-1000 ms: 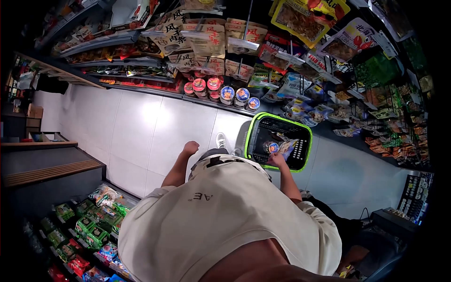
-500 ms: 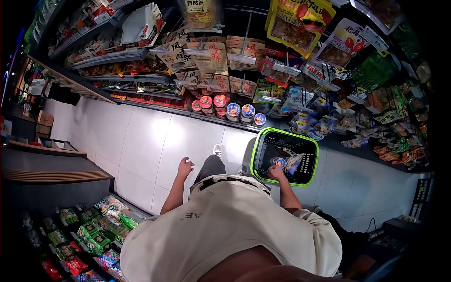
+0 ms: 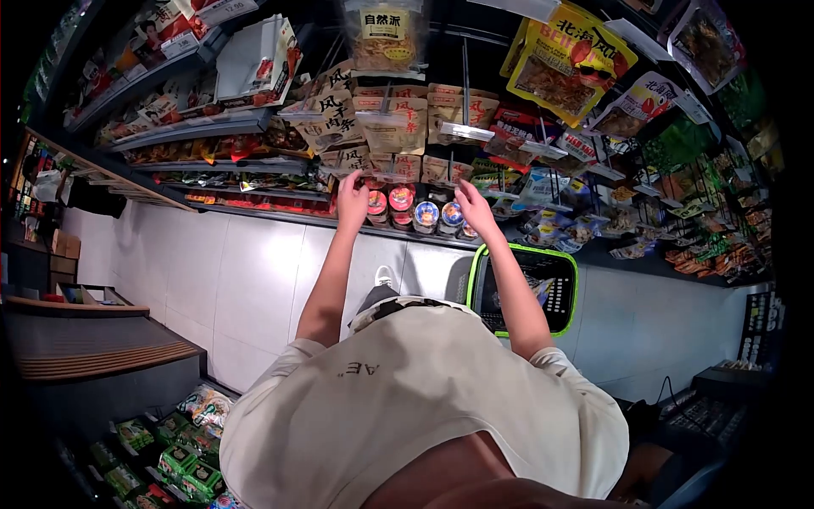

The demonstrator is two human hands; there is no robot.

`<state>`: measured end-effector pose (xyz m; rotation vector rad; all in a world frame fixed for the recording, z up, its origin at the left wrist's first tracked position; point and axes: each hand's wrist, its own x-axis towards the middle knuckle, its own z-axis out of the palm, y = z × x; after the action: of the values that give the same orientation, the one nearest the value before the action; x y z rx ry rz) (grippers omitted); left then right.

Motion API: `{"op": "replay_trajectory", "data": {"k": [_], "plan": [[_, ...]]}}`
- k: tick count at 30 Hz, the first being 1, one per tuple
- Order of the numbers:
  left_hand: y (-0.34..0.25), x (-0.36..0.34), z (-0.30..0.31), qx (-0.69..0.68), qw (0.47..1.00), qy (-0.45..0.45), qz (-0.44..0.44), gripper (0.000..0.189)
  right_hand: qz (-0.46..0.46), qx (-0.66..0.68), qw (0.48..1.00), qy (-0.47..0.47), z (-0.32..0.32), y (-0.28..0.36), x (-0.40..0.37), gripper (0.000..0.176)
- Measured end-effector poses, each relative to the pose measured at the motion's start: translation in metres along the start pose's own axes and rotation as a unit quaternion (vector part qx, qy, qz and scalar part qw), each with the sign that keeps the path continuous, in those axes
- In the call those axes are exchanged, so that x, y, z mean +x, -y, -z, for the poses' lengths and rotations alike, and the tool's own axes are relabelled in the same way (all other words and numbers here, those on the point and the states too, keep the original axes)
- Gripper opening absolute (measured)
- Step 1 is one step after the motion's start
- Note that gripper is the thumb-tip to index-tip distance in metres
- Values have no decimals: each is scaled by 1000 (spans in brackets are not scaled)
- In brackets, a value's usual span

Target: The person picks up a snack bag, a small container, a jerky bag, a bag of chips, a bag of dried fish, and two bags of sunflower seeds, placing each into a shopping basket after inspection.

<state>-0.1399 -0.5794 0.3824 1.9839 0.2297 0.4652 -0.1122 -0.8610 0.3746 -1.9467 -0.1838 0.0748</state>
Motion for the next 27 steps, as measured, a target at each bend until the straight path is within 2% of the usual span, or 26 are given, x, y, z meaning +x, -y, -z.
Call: {"op": "replay_trajectory", "data": {"k": [2, 4, 8, 9, 10, 12, 14, 16, 17, 19, 23, 25, 26, 27], "plan": [[-12, 30, 3, -25, 1000, 9, -16, 39, 66, -96, 993, -11, -19, 23, 28, 46], [-21, 57, 4, -13, 999, 32, -6, 46, 52, -54, 997, -18, -37, 53, 51, 49], [9, 100, -12, 111, 987, -30, -111, 57, 101, -160, 977, -102, -63, 73, 100, 55], [1, 105, -10, 109, 992, -10, -59, 57, 74, -160, 978, -109, -65, 79, 107, 56], [-9, 111, -9, 106, 993, -3, -57, 57, 57, -162, 977, -123, -70, 78, 115, 55], [-20, 124, -7, 35, 998, 61, 0, 57, 42, -107, 982, -151, -75, 75, 135, 55], [-9, 135, -15, 25, 997, 72, -11, 56, 54, -112, 978, -165, -78, 69, 142, 52], [1, 143, -24, 98, 993, 9, -69, 53, 51, -101, 979, -169, -78, 60, 148, 45], [5, 146, -26, 96, 993, 10, -69, 53, 51, -103, 979, -170, -78, 55, 151, 45], [5, 151, -27, 48, 997, 27, -45, 49, 96, -64, 977, -179, -79, 49, 157, 38], [6, 152, -30, -2, 999, -2, -40, 36, 97, -85, 978, -163, -78, 41, 165, 34], [3, 151, -21, 31, 998, 8, -49, 24, 147, -121, 958, -214, -79, 43, 163, 27], [1, 149, -21, 32, 998, 9, -50, 24, 148, -120, 958, -215, -78, 44, 161, 27], [4, 147, -23, -33, 999, -5, -37, 20, 142, -131, 955, -225, -77, 55, 153, 24]]}}
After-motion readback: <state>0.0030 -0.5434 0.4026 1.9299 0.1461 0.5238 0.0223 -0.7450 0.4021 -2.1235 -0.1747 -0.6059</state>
